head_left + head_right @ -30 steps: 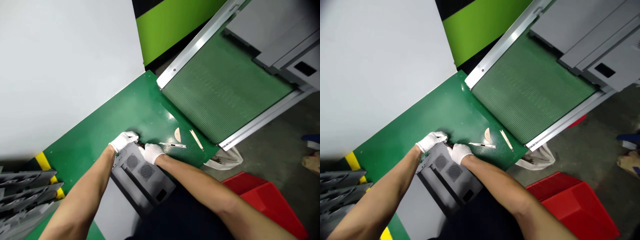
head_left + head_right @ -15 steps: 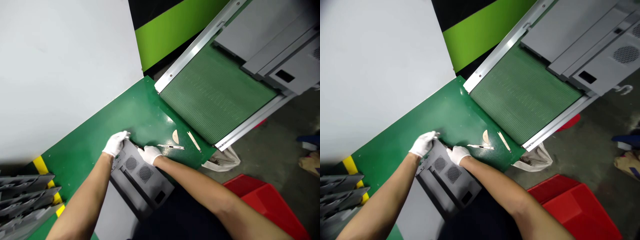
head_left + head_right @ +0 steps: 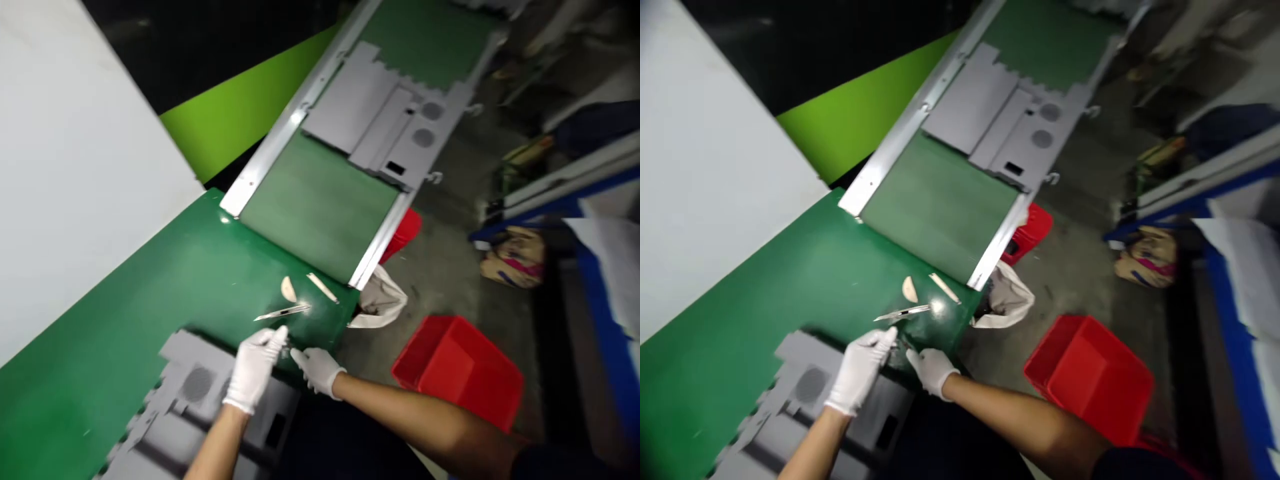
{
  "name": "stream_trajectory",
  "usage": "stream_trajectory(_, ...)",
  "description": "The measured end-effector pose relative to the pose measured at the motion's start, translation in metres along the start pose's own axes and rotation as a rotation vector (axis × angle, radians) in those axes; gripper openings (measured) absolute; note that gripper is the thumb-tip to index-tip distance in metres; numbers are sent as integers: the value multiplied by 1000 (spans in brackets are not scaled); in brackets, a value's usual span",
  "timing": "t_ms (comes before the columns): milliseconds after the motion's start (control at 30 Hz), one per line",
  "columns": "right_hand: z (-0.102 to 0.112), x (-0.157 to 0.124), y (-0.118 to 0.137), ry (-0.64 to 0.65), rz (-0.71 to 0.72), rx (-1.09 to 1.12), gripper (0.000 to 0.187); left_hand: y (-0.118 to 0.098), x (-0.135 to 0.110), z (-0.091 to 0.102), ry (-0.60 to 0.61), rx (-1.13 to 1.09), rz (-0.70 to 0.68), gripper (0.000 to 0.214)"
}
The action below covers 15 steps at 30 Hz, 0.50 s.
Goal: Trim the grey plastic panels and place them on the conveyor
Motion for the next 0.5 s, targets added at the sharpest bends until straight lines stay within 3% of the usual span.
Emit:
stream_trajectory(67,7,-5,-39,-30,-87,159,52,-29,6,-72,274,-13,-69,41)
stream_trajectory(100,10,-7,-54,-53,-114,218,50,-40,10,-98,357,-15,-100,38)
stream_trajectory(133,12,-10,-67,-77,-129,271,49,-48,15,-115,373,8,-133,40)
stream_trajectory(167,15,-12,-76,-97,-138,322,47,-52,23,-121,316,68,-166,45)
stream_trajectory(200,17,-16,-84,-111,-145,369,46,-52,32,-116,204,171,-202,47)
stream_trajectory(267,21,-22,-94,-128,-150,451,46,-42,45,-88,-25,482,-254,41)
stream_trajectory(300,23,-25,-97,-130,-150,484,46,-30,48,-72,-33,655,-256,39)
stream_trajectory(333,24,-27,-100,-128,-150,513,46,-14,49,-59,57,817,-230,38)
stream_trajectory(400,27,-31,-103,-119,-154,552,47,21,40,-37,393,1053,-155,35)
stream_trajectory(500,29,-35,-102,-107,-150,564,47,43,18,-12,735,1201,-72,34)
Point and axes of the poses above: each hand's wrist, its own x-axis towards the middle knuckle, its own z-axis out of the back of the hand, y = z × x, the point moved 5 cm from there along x, towards the middle knuckle, and after that the axes turned 8 degrees about x, right-handed, at the moved point
